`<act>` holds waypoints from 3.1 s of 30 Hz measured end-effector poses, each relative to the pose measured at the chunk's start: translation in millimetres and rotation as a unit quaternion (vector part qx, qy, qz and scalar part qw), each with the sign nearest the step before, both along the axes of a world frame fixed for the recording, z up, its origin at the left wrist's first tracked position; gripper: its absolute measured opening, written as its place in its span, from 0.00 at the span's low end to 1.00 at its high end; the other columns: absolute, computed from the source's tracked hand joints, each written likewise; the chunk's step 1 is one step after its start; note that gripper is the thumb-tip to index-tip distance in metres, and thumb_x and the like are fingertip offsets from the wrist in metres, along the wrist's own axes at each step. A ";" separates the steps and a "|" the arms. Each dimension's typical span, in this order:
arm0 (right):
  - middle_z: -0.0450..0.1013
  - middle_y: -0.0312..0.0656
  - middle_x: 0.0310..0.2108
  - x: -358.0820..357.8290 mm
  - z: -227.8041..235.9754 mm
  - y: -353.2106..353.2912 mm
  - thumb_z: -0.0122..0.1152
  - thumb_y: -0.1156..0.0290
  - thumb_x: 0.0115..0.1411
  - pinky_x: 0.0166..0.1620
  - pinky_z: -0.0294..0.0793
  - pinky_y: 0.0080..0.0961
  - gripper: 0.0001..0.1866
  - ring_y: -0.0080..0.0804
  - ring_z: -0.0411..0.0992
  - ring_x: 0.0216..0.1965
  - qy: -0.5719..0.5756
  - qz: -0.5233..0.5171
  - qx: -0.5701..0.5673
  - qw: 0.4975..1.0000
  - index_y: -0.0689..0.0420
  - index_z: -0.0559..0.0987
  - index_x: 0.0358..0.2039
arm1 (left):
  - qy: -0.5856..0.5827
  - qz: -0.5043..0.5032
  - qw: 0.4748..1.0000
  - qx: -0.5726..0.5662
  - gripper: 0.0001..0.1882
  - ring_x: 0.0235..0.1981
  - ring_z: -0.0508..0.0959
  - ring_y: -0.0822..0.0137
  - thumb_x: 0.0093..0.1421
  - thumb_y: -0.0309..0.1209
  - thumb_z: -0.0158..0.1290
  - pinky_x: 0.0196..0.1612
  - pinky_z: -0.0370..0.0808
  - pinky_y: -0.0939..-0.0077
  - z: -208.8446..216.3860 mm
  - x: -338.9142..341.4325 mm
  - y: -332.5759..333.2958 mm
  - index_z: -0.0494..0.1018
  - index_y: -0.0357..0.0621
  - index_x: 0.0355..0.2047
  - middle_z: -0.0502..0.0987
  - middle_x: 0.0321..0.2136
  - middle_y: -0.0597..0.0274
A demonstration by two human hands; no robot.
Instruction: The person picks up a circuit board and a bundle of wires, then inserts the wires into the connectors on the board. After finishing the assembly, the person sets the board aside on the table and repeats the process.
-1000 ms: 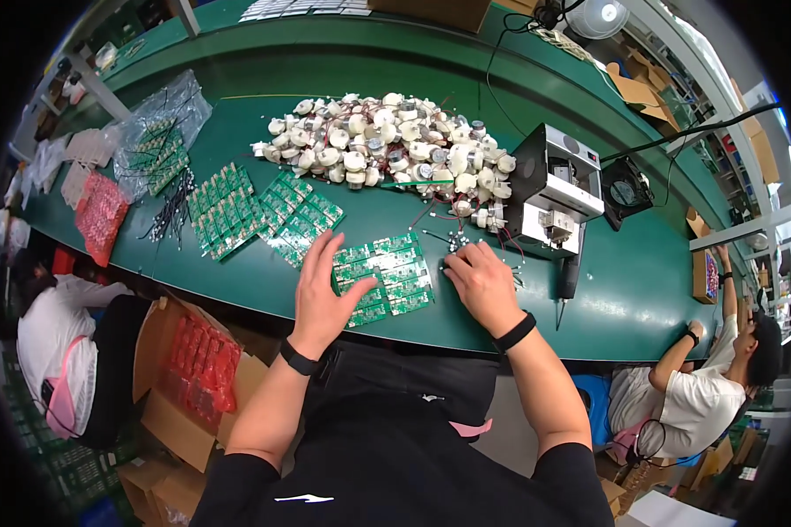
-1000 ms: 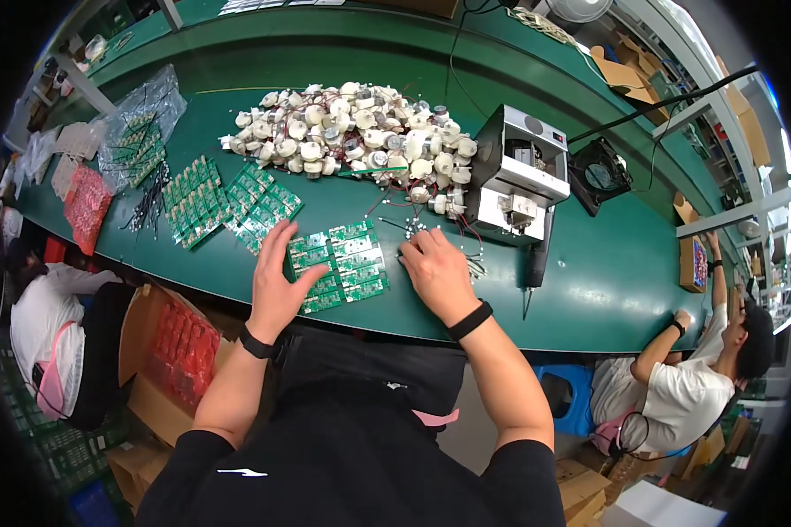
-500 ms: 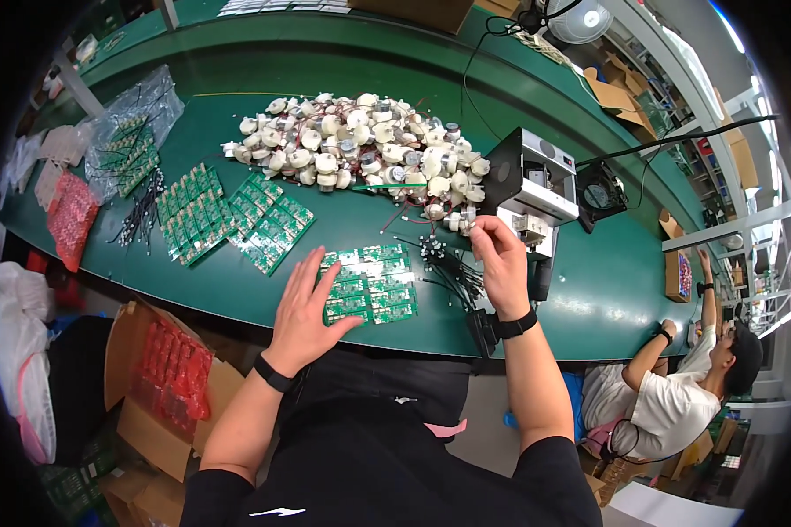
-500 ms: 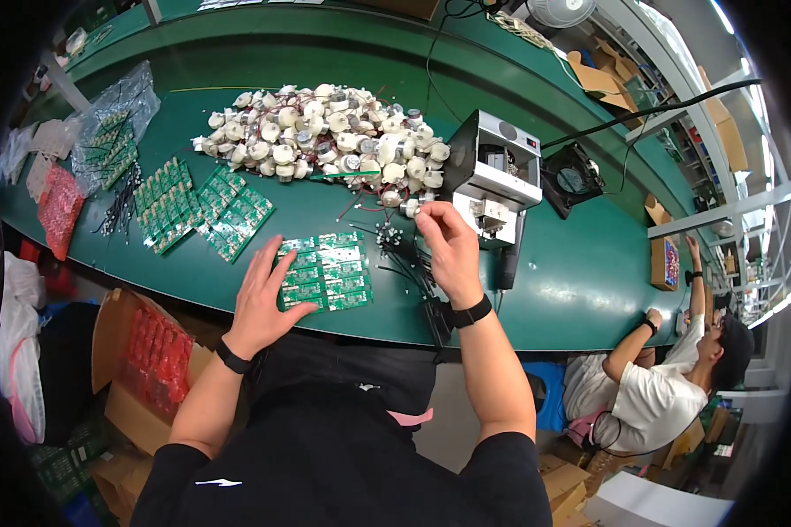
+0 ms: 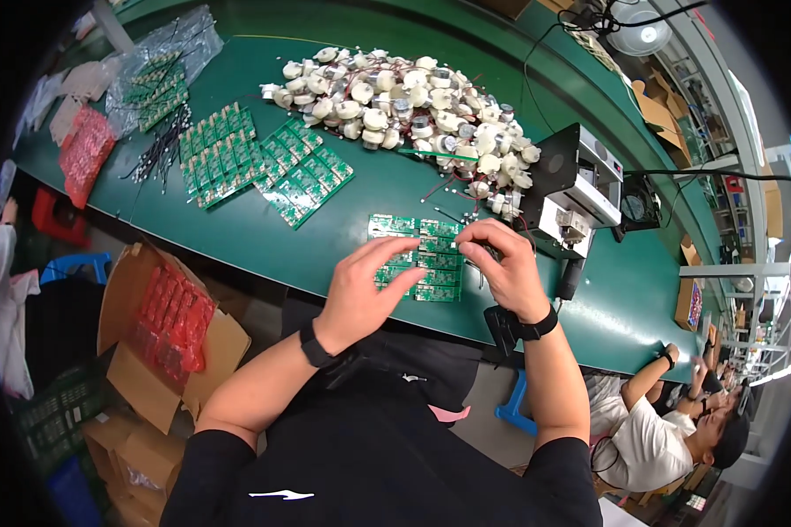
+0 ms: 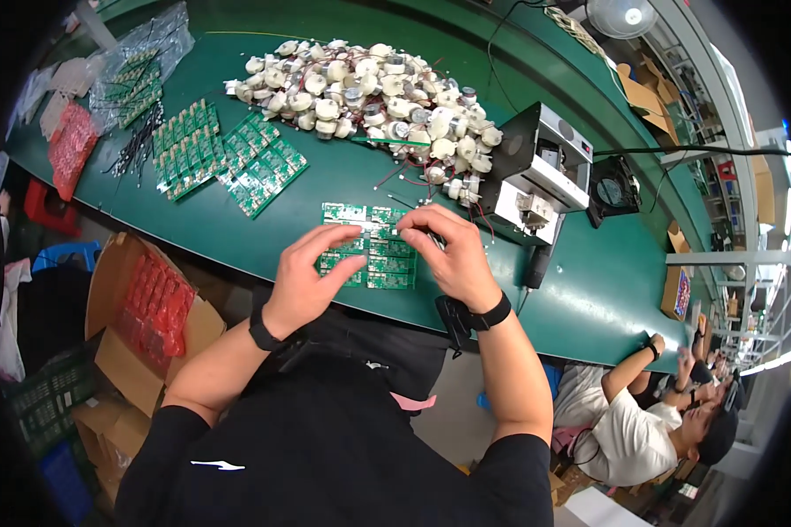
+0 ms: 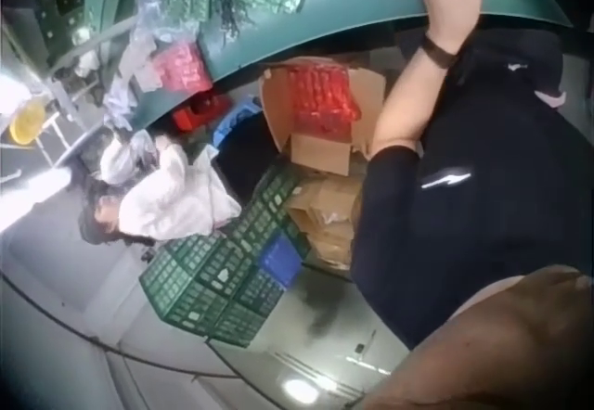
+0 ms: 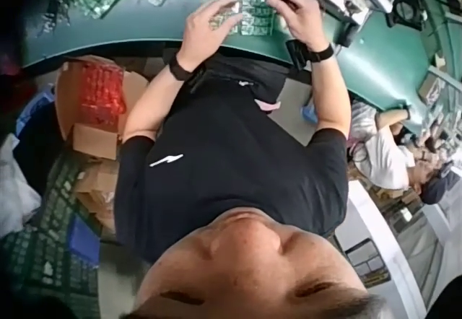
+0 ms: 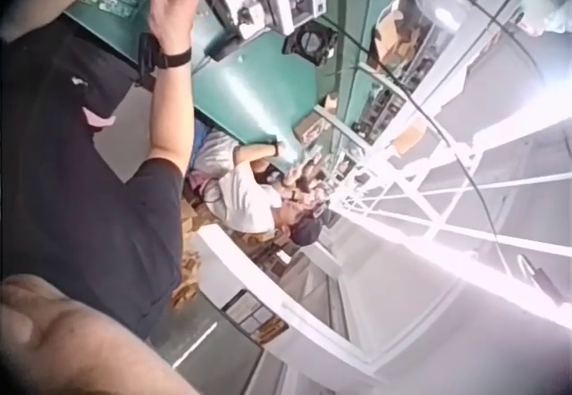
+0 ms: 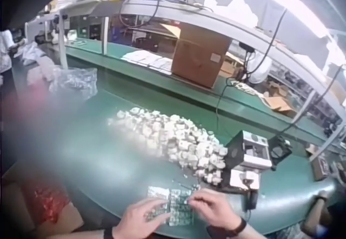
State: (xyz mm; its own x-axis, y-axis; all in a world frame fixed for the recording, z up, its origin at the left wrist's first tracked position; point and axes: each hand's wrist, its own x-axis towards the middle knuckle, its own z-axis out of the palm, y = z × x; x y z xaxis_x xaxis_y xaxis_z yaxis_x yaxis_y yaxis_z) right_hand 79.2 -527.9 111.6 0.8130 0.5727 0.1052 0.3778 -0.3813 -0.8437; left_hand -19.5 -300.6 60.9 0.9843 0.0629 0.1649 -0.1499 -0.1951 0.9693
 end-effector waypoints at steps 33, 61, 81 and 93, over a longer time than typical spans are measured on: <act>0.71 0.47 0.34 35.7 -27.5 29.3 0.63 0.75 0.68 0.35 0.76 0.45 0.05 0.52 0.76 0.34 -0.240 0.140 -0.242 0.930 0.58 0.75 0.40 | -0.096 -0.001 0.944 0.314 0.37 0.74 0.62 0.39 0.57 0.52 0.69 0.76 0.58 0.42 -36.7 -0.5 39.4 0.76 0.48 0.63 0.63 0.72 0.40; 0.68 0.48 0.34 44.2 -23.3 47.1 0.60 0.73 0.68 0.34 0.80 0.42 0.06 0.45 0.76 0.34 -0.310 0.269 -0.335 0.848 0.62 0.72 0.38 | -0.100 -0.018 0.944 0.315 0.36 0.74 0.63 0.41 0.57 0.52 0.68 0.77 0.56 0.44 -37.0 -0.2 40.0 0.78 0.44 0.61 0.63 0.72 0.37; 0.78 0.50 0.40 40.3 24.3 26.1 0.68 0.73 0.64 0.38 0.80 0.37 0.10 0.48 0.79 0.36 -0.378 0.007 -0.145 0.915 0.61 0.79 0.44 | -0.109 -0.008 0.935 0.338 0.39 0.72 0.66 0.40 0.54 0.53 0.72 0.75 0.60 0.43 -34.3 -4.7 39.6 0.78 0.48 0.62 0.64 0.72 0.39; 0.78 0.41 0.36 -15.2 -45.2 -31.0 0.71 0.76 0.59 0.40 0.80 0.39 0.07 0.43 0.79 0.38 -0.271 -0.038 -0.246 0.930 0.57 0.83 0.38 | -0.110 0.007 0.926 0.362 0.40 0.71 0.67 0.39 0.51 0.52 0.73 0.74 0.60 0.44 -32.6 4.0 33.9 0.78 0.47 0.62 0.64 0.72 0.38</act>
State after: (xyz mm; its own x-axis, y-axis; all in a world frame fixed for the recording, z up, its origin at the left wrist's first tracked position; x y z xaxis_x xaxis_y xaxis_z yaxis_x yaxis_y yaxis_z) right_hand 64.0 -558.9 66.4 0.7572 0.6026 0.2520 0.6526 -0.7145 -0.2523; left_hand -15.5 -266.6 28.3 0.9216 -0.1307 0.3654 -0.3213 -0.7850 0.5296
